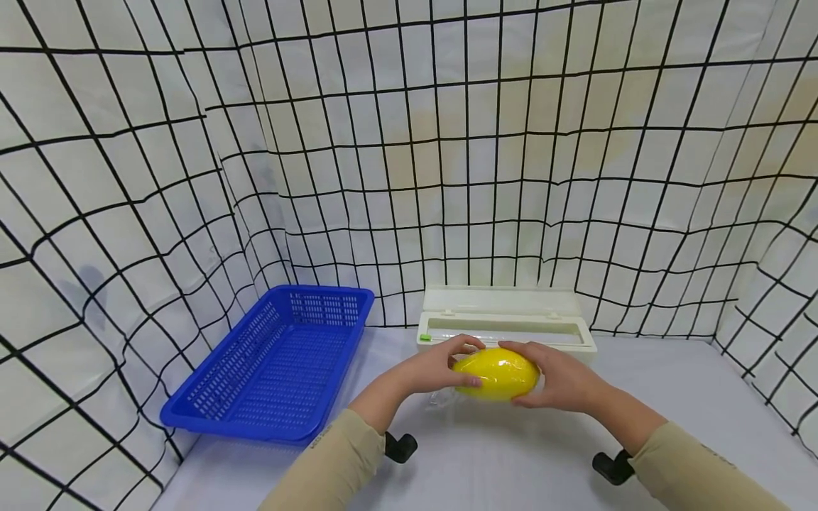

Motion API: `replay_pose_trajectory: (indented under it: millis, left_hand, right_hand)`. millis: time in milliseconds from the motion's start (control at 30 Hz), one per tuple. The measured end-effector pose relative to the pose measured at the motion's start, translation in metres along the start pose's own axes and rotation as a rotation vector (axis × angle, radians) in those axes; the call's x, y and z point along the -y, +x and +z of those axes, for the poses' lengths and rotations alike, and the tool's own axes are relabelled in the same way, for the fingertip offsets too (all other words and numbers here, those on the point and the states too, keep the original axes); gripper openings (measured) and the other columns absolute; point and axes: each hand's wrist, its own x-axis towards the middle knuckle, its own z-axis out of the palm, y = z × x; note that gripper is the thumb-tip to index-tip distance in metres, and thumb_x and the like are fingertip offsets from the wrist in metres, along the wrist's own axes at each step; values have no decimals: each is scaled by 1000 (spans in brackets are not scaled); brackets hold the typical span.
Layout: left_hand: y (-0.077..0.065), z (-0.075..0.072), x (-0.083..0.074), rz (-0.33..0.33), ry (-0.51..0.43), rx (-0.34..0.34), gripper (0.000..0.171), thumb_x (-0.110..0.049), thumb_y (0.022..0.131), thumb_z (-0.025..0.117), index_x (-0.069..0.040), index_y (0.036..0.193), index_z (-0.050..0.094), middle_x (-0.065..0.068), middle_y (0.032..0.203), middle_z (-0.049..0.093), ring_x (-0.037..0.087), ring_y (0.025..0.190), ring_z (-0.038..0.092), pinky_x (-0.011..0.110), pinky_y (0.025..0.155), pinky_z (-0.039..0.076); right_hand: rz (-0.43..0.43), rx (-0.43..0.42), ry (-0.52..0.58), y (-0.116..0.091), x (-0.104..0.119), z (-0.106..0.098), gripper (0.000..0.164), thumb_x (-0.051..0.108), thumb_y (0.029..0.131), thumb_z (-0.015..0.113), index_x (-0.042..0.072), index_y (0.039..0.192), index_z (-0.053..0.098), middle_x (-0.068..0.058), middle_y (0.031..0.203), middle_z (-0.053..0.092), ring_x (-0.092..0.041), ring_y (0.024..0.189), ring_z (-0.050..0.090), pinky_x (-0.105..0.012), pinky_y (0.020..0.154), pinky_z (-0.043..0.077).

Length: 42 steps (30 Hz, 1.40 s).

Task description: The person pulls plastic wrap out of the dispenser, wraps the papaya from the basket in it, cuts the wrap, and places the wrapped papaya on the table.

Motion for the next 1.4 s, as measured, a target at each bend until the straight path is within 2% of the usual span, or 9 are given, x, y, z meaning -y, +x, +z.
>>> replay_pose_trajectory:
  millis: [200, 367, 500, 633, 733, 800, 1033, 1233, 1400]
  left_hand:
    - [-7, -5, -4, -14, 75, -59, 66, -58, 85, 70, -40, 142, 45, -8, 144, 51, 21, 116, 58, 41, 92, 52]
    - [-15, -9, -5, -5, 230, -153, 76, -69, 82, 65, -40, 148, 41, -9, 143, 52, 22, 127, 52, 54, 98, 47]
    - [-19, -14, -11, 130, 413, -214, 85, -72, 77, 68, -38, 150, 41, -12, 145, 50, 19, 130, 50, 53, 102, 44]
    - [-17, -15, -19, 264, 652, -223, 90, -76, 74, 67, -40, 151, 37, -13, 148, 47, 16, 132, 49, 47, 105, 43]
    - [-13, -11, -22, 293, 790, -225, 93, -71, 75, 71, -43, 153, 30, -10, 150, 45, 20, 130, 50, 45, 105, 44]
    - [-8, -7, -22, 293, 833, -232, 94, -63, 77, 75, -43, 154, 27, -7, 150, 46, 21, 128, 52, 44, 104, 45]
    - [3, 3, -16, 294, 738, -254, 83, -43, 85, 78, -42, 153, 31, -6, 147, 49, 18, 127, 53, 39, 101, 48]
    - [4, 4, -11, 256, 603, -244, 77, -41, 86, 77, -46, 150, 34, -6, 149, 46, 18, 127, 52, 41, 98, 50]
    - [5, 3, -8, 238, 528, -253, 73, -41, 88, 75, -45, 150, 37, -8, 150, 44, 16, 133, 47, 44, 104, 45]
  right_hand:
    - [29, -21, 35, 4, 2, -4, 88, 45, 70, 88, 26, 146, 47, 7, 134, 58, -17, 113, 57, -53, 98, 48]
    - [63, -27, 63, 5, 1, -7, 88, 48, 73, 85, 25, 147, 45, 4, 132, 60, -19, 109, 57, -55, 97, 47]
    - [84, -29, 65, 7, 2, -12, 87, 51, 74, 83, 25, 147, 45, 2, 130, 61, -19, 106, 57, -55, 95, 48]
    - [100, -34, 60, 10, 3, -17, 86, 54, 74, 82, 25, 146, 45, 1, 129, 61, -20, 105, 57, -55, 93, 49]
    - [118, -30, 60, 12, 5, -21, 86, 54, 75, 82, 25, 147, 45, -3, 129, 61, -21, 104, 58, -53, 90, 50]
    - [135, -21, 66, 12, 5, -23, 87, 54, 75, 81, 25, 148, 44, -4, 130, 61, -22, 103, 58, -51, 89, 51]
    - [177, 24, 82, 13, 4, -24, 87, 56, 76, 79, 27, 149, 43, -5, 130, 60, -22, 102, 56, -47, 88, 52]
    - [190, 66, 55, 13, -1, -28, 91, 60, 76, 78, 29, 152, 38, -6, 135, 58, -22, 103, 57, -51, 89, 50]
    - [195, 57, 55, 11, -2, -39, 95, 61, 74, 78, 32, 153, 35, -6, 140, 54, -26, 111, 56, -54, 90, 50]
